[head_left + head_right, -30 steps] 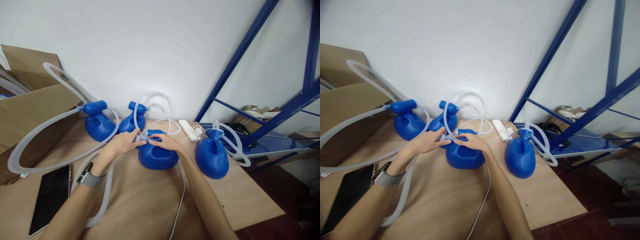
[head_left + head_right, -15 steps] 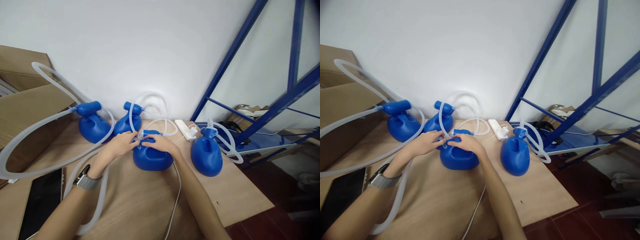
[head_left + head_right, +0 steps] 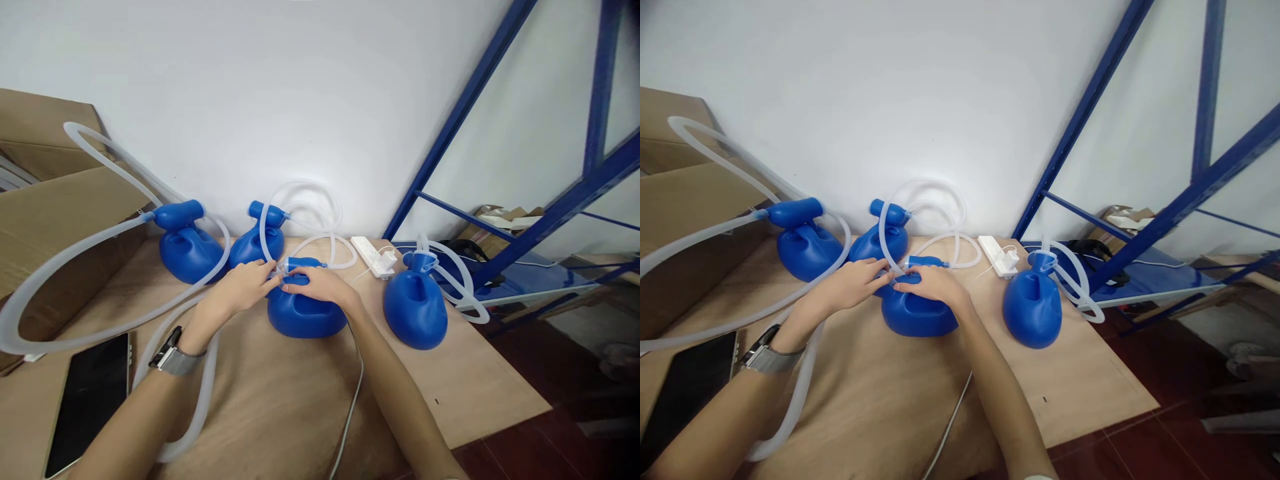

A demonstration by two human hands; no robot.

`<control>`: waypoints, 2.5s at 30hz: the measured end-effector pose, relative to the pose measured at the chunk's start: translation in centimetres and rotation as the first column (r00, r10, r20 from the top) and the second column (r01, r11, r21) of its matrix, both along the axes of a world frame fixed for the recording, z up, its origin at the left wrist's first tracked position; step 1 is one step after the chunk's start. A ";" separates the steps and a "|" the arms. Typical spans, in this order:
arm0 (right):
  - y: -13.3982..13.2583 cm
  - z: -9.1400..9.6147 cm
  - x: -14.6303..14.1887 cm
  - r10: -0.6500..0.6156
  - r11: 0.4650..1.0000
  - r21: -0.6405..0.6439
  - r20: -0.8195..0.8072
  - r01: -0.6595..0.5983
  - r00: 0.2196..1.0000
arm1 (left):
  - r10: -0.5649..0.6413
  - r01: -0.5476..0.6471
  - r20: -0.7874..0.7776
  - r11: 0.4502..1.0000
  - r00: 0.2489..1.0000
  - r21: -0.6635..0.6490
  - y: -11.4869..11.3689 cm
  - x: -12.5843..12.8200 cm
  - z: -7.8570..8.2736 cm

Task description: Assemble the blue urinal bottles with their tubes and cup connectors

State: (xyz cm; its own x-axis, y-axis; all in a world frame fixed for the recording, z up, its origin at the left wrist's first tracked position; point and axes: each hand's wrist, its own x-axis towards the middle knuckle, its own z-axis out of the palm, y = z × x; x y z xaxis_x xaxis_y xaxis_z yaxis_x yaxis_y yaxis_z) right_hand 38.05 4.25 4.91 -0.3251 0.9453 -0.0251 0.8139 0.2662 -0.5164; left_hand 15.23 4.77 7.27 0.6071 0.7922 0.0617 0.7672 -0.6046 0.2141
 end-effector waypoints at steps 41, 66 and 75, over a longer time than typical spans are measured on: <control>-3.0 6.2 5.6 -0.115 0.989 -0.016 -0.714 0.148 0.691 | 0.153 -0.180 0.464 0.984 0.873 0.013 -5.0 -7.5 7.5; 2.4 1.5 11.4 -0.328 0.791 -0.265 -0.945 0.551 0.017 | -0.008 0.045 0.324 0.993 0.946 -0.107 -0.3 -4.8 3.4; 2.8 1.7 10.8 -0.291 0.815 -0.254 -0.957 0.521 -0.011 | -0.062 0.108 0.338 0.987 0.939 -0.118 1.1 -0.5 -1.0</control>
